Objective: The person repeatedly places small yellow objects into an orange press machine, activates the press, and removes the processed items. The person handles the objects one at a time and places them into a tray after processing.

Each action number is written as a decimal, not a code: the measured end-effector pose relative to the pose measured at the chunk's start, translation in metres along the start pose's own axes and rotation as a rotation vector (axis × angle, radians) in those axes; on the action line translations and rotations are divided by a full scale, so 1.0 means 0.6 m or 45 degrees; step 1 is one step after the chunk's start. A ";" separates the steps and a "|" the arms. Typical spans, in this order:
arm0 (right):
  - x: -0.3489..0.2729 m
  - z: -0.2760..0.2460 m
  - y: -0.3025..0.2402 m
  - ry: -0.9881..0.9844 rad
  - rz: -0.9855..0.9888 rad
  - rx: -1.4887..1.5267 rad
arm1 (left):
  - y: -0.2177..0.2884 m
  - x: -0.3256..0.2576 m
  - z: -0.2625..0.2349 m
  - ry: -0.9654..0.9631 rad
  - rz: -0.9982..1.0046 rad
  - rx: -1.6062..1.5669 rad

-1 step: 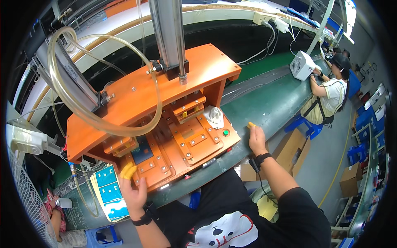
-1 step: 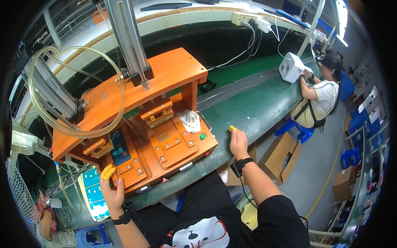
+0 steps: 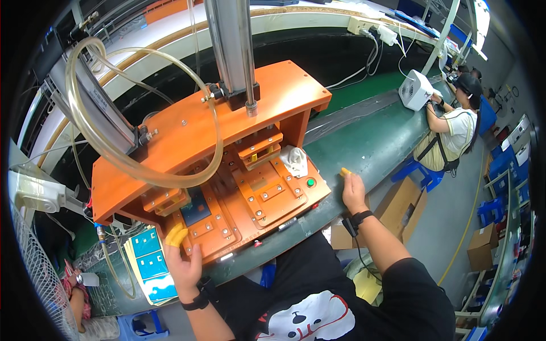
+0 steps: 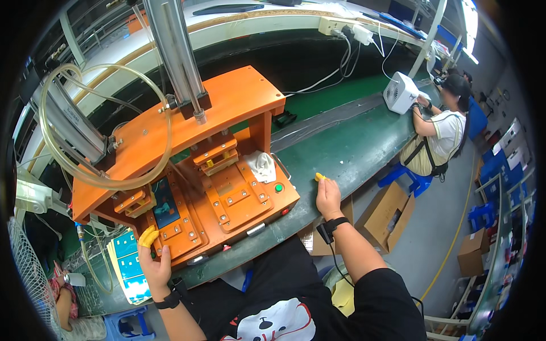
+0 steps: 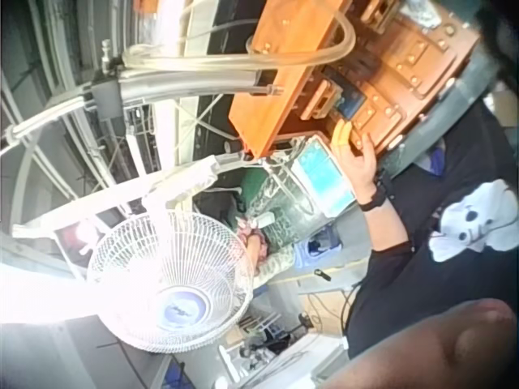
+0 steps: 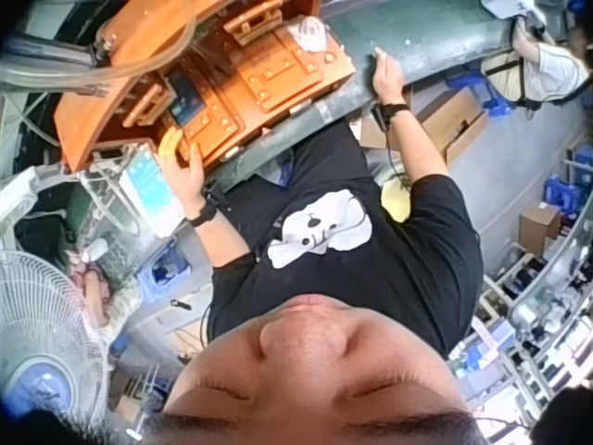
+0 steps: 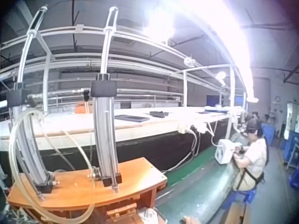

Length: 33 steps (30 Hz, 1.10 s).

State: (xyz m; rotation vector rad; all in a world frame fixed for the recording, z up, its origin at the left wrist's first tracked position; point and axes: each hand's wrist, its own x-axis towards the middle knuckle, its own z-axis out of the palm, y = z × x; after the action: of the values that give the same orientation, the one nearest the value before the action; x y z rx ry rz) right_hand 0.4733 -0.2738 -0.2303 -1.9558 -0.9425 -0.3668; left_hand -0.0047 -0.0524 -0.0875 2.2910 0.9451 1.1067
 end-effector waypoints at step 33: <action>0.302 -0.032 -0.100 -0.249 0.042 0.906 | 0.003 0.006 -0.011 0.080 0.044 -0.092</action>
State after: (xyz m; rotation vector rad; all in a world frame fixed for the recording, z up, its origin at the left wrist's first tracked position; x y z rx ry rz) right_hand 0.5515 -0.1869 -0.0784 -1.3588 -0.9900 0.1742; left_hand -0.0074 -0.0505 -0.0806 2.2346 0.8773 1.2140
